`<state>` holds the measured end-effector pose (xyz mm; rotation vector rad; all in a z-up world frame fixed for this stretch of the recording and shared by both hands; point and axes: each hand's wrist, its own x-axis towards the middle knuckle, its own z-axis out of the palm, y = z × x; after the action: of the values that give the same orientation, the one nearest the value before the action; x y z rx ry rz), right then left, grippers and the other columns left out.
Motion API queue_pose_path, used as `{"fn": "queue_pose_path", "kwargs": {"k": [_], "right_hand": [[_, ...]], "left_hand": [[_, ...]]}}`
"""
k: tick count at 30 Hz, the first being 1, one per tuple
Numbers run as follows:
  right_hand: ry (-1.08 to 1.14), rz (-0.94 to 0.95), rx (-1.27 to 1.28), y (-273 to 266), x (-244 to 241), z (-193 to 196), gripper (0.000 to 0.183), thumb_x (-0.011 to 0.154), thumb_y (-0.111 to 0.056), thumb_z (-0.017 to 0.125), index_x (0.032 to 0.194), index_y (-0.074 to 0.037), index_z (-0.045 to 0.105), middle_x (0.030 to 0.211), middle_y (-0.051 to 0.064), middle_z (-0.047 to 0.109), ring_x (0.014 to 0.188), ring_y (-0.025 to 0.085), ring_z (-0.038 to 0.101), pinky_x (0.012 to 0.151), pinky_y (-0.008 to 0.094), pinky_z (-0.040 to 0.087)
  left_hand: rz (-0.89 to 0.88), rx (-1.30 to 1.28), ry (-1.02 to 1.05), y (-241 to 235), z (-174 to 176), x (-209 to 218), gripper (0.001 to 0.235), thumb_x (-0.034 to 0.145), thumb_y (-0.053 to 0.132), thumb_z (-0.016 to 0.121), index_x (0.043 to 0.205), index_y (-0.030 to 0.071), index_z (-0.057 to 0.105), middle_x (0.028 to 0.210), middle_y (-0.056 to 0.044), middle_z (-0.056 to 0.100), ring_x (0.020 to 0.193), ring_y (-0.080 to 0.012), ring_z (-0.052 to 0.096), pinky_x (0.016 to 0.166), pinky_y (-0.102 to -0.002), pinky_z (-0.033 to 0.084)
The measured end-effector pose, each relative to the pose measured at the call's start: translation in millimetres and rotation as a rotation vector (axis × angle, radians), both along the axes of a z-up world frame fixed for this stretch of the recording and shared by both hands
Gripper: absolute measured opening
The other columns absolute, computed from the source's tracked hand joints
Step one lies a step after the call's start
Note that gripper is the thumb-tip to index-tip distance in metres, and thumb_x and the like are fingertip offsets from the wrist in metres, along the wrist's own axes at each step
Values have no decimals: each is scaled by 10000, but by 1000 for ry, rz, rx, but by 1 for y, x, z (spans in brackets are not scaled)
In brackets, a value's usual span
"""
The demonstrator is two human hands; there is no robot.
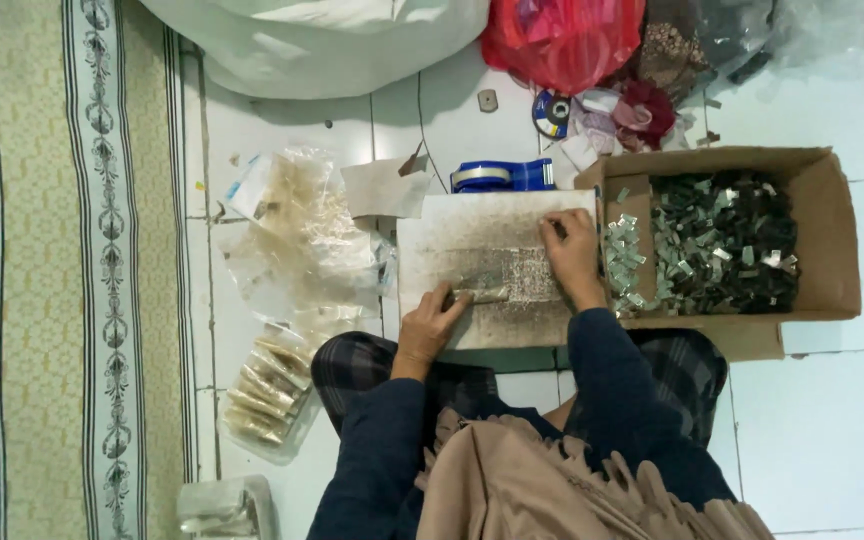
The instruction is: The person picks up several small, flat, rectangular metal pieces one by one from a cardboard box, places them into a clear plastic bag, and then puts the filled bag onto a pile on the floor.
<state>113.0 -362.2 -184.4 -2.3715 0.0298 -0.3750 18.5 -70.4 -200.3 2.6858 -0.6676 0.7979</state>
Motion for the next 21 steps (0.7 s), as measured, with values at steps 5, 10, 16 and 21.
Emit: {"fn": "queue_pose_path", "kwargs": {"k": [5,10,16,21], "right_hand": [[-55,35,-194,-12,70,12,103,981,-159,739,1063,-117,783,978,112,607,991,361,629,867,429,511],[208,115,-365,-4,105,20,155,1012,-231,653,1087,-146,759,1054,113,531,1046,361,561,834,475,534],[305,170,-460,-5,119,15,121,962,-192,704,1012,-92,749,1073,117,533,1084,354,553,860,459,530],[278,254,-450,-15,128,7,112,963,-224,725,1000,-121,748,1041,111,589,1077,343,591,887,467,540]], "left_hand": [[30,27,-11,-2,-6,1,239,1062,248,479,1116,421,635,1120,13,636,762,-125,626,524,-206,495],[27,33,24,-1,10,1,216,1057,233,496,1111,404,616,1081,20,631,746,-125,615,539,-206,497],[36,34,19,-2,6,2,210,1058,223,500,1102,394,615,1075,20,632,727,-120,607,546,-195,491],[37,31,8,-2,9,1,210,1047,214,522,1100,396,613,1081,23,641,743,-110,623,547,-190,492]]}}
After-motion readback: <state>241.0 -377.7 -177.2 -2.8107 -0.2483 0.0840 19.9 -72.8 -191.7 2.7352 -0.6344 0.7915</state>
